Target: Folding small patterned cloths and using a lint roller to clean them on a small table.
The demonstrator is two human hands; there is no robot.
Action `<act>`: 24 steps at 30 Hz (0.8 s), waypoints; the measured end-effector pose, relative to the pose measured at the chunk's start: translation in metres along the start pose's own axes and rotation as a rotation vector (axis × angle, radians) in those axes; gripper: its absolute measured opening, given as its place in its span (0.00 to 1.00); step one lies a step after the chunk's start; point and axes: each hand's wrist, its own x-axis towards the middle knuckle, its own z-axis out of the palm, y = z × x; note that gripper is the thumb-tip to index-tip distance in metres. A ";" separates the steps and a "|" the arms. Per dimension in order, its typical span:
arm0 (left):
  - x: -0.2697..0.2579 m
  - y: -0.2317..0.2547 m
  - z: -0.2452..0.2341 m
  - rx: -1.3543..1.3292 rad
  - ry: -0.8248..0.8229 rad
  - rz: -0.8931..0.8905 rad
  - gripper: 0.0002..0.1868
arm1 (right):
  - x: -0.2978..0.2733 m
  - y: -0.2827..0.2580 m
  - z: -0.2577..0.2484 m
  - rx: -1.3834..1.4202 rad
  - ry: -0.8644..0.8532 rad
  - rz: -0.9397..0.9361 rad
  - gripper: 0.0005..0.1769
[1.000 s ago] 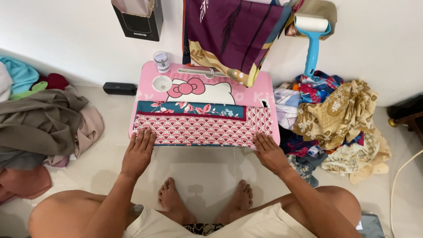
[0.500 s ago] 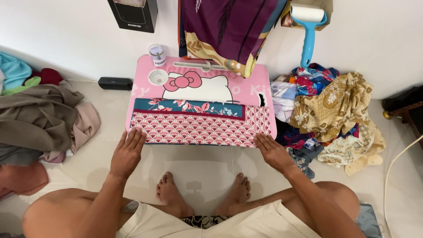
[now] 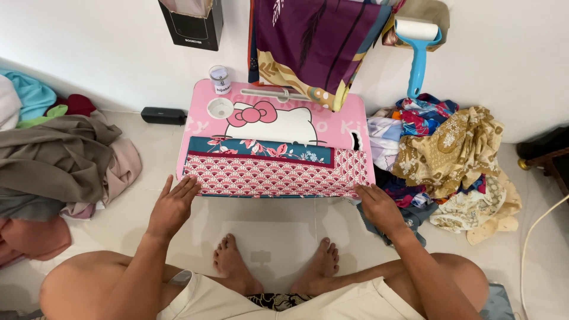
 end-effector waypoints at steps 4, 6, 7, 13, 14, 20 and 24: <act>0.001 -0.001 0.001 0.001 -0.011 -0.008 0.18 | -0.007 0.009 0.005 0.070 0.010 0.069 0.15; 0.000 -0.002 0.002 -0.012 -0.023 -0.012 0.17 | -0.002 0.007 0.000 0.153 0.003 0.109 0.16; 0.001 -0.002 -0.001 -0.010 -0.023 -0.015 0.17 | -0.001 0.006 -0.003 0.155 0.004 0.106 0.16; 0.006 -0.008 -0.007 -0.129 -0.044 -0.084 0.16 | 0.005 0.001 -0.014 0.290 0.006 0.236 0.15; 0.007 -0.009 -0.008 -0.215 -0.036 -0.140 0.16 | 0.008 -0.001 -0.017 0.340 0.042 0.304 0.16; 0.035 -0.013 -0.044 -0.488 0.099 -0.297 0.15 | 0.022 0.011 -0.024 0.615 0.191 0.578 0.15; 0.055 -0.020 -0.065 -0.700 0.182 -0.438 0.14 | 0.034 0.023 -0.032 0.831 0.296 0.726 0.15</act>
